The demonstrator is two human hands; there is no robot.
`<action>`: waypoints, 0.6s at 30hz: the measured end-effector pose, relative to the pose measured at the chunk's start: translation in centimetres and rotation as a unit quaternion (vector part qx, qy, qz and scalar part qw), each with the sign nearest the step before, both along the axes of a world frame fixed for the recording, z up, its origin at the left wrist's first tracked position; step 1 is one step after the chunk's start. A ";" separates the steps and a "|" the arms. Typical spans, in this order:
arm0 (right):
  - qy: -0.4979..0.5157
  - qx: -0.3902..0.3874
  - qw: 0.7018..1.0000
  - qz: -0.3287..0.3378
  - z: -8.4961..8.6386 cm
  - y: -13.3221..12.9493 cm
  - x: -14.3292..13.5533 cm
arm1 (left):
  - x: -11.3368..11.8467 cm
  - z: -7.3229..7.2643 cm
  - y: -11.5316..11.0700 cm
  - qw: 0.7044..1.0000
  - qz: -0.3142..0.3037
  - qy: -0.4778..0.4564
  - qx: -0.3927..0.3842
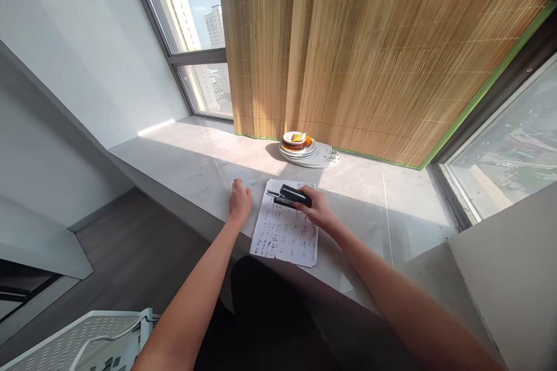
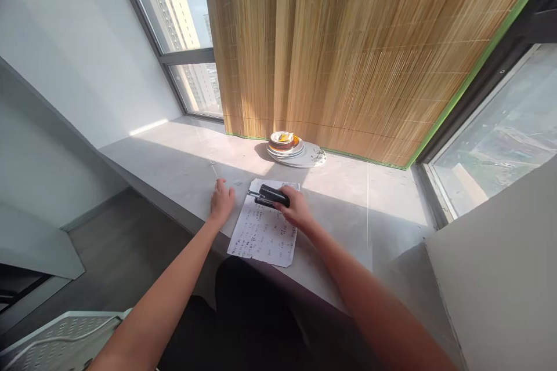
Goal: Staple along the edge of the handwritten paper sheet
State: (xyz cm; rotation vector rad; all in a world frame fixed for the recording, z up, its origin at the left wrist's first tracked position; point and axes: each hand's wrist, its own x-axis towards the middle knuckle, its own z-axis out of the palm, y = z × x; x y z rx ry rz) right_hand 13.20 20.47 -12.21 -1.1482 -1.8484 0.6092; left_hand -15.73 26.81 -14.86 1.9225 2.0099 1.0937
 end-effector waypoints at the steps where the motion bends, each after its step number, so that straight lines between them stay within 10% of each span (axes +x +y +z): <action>1: -0.003 -0.006 1.000 0.020 -0.1 -0.2 -0.4 | -0.3 -0.4 -0.4 0.999 -0.002 -0.032 0.024; 18: -0.065 0.002 0.994 0.084 -1.4 -0.7 -1.7 | -1.5 -1.4 -0.6 0.983 -0.095 -0.149 0.045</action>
